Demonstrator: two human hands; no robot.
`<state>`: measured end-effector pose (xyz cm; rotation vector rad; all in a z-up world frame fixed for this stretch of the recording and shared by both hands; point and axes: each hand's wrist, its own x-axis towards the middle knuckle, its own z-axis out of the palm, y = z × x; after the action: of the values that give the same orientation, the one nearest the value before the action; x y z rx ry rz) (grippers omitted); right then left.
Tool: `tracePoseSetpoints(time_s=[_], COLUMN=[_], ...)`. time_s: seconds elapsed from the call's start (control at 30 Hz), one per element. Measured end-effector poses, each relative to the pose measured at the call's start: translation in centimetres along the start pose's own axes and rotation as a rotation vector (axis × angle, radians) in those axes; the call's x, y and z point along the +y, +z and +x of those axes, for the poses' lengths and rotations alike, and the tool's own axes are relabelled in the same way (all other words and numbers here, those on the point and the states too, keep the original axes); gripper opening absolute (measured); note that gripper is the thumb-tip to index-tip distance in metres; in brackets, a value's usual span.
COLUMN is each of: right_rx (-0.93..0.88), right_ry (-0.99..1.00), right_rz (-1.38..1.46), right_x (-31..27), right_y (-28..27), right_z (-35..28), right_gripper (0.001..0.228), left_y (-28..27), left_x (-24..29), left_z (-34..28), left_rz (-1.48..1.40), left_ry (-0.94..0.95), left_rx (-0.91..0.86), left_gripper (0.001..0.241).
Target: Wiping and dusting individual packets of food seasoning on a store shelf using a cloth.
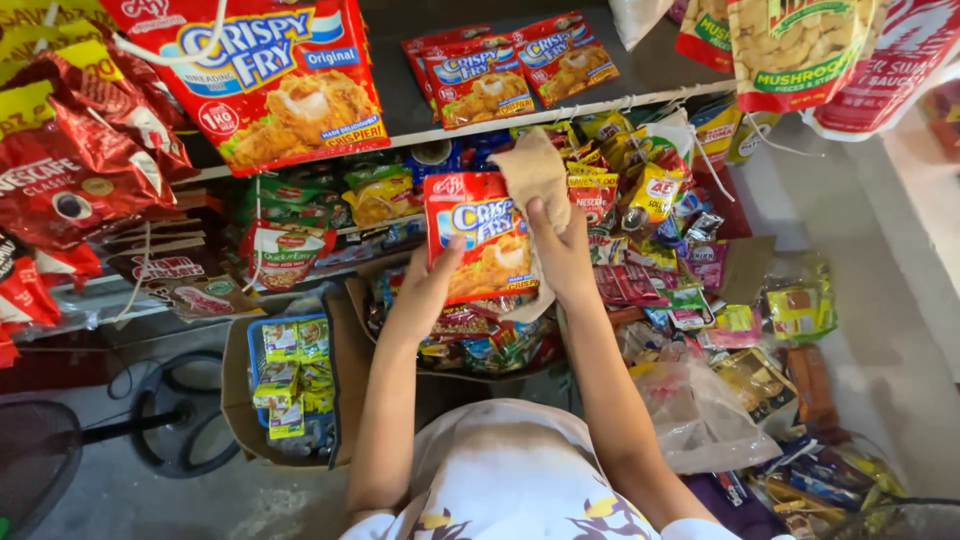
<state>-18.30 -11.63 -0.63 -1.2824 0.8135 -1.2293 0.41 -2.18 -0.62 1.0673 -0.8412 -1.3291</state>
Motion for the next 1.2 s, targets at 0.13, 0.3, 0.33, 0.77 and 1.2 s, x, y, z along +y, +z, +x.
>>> tracePoseSetpoints(time_s=[0.13,0.3,0.33,0.77,1.2], right_rx=[0.020,0.513,0.505,-0.008,0.691], right_ry=[-0.040,-0.147,-0.146,-0.497,-0.536], right_rz=[-0.061,-0.016,-0.015,-0.892,-0.796], right_x=[-0.1,-2.7,-3.4,-8.6,-2.8], right_y=[-2.1,-3.7,-2.7,5.3,-6.4], right_z=[0.3,0.8,-0.1,-0.3,7.6], right_gripper=[0.032,0.027,0.027,0.052,0.040], left_y=[-0.1,-0.1,0.4,2.1,3.6], left_x=[-1.9,-2.4,-2.4,-5.3,-0.6], left_z=[0.2,1.0,1.4,1.5,3.6], left_rz=[-0.051,-0.427,-0.428,-0.599,-0.756], left_ry=[0.015,0.008,0.013,0.057,-0.051], left_rx=[0.050,0.011,0.017,-0.143,-0.322], left_gripper=[0.069,0.067,0.067,0.068,0.078])
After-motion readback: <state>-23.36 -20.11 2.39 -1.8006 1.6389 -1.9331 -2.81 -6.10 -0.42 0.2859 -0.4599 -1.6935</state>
